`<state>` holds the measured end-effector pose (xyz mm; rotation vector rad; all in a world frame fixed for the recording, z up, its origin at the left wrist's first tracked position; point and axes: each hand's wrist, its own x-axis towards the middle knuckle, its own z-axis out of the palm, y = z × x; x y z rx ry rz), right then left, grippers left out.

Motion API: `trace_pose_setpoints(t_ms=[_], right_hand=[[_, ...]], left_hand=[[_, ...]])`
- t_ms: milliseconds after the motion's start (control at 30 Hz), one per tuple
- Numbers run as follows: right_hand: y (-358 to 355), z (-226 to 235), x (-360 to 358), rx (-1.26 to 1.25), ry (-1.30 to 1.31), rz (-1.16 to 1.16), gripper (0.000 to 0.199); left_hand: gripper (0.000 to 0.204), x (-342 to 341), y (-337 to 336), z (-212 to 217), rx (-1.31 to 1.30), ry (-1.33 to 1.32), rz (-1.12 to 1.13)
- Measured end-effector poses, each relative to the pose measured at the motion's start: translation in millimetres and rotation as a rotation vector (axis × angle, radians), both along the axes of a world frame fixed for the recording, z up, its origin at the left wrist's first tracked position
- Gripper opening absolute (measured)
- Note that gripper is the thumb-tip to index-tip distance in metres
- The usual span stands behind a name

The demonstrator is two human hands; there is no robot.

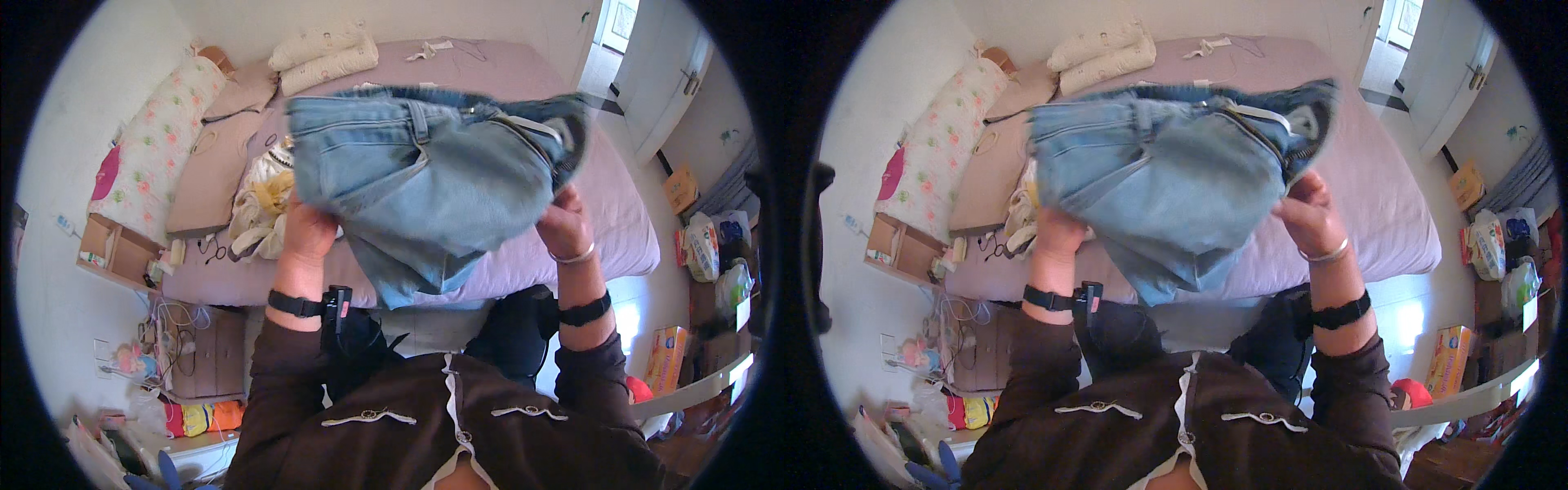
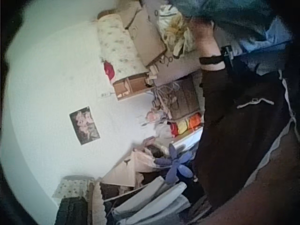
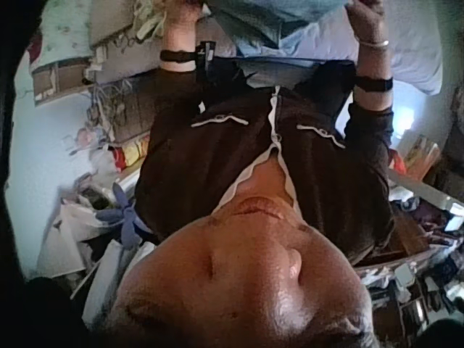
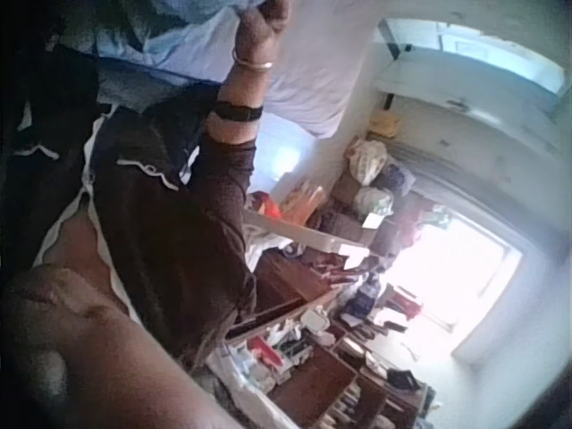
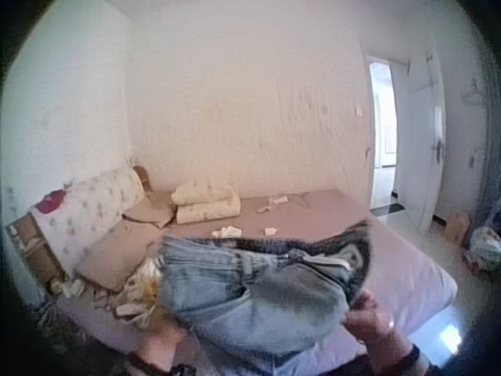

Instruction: The person folds a pillowcase and several pieces of clothing on a bed. They handle a pillowcase, a pair of jeans, a white top, a yellow top, and a patterned sheet, folding each item and placing it on the bed.

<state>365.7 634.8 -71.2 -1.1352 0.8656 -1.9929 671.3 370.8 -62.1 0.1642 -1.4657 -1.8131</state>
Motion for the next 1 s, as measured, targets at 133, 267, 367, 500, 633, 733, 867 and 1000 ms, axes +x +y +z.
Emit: trace_pose_setpoints(t_ms=[133,267,367,500,633,733,867,1000], right_hand=[[-15,-22,3,0.011,-0.379,0.304,0.051],[-22,-46,44,0.328,-0.228,0.340,0.083],[-26,-41,60,0.350,-0.056,0.419,0.099],[-24,-20,49,0.397,0.077,0.272,0.089],[-30,-16,39,0.508,-0.107,0.148,0.074],[-38,-25,40,0.523,-0.135,0.091,0.070],[-48,-38,36,0.561,0.120,0.288,0.055],[-50,-22,3,0.666,0.728,-0.091,0.035]], left_hand=[[0.043,7,11,2,-0.331,-0.308,0.148],[0.052,7,43,-37,-0.067,-0.362,-0.031],[0.061,13,59,-49,0.329,-0.215,-0.088],[0.068,22,58,-28,0.469,-0.090,-0.135],[0.093,20,66,-4,0.414,0.115,-0.281],[0.112,7,80,5,0.135,-0.133,-0.201],[0.097,1,90,13,-0.157,-0.264,-0.063],[0.050,10,74,36,-0.364,-0.577,0.058]])
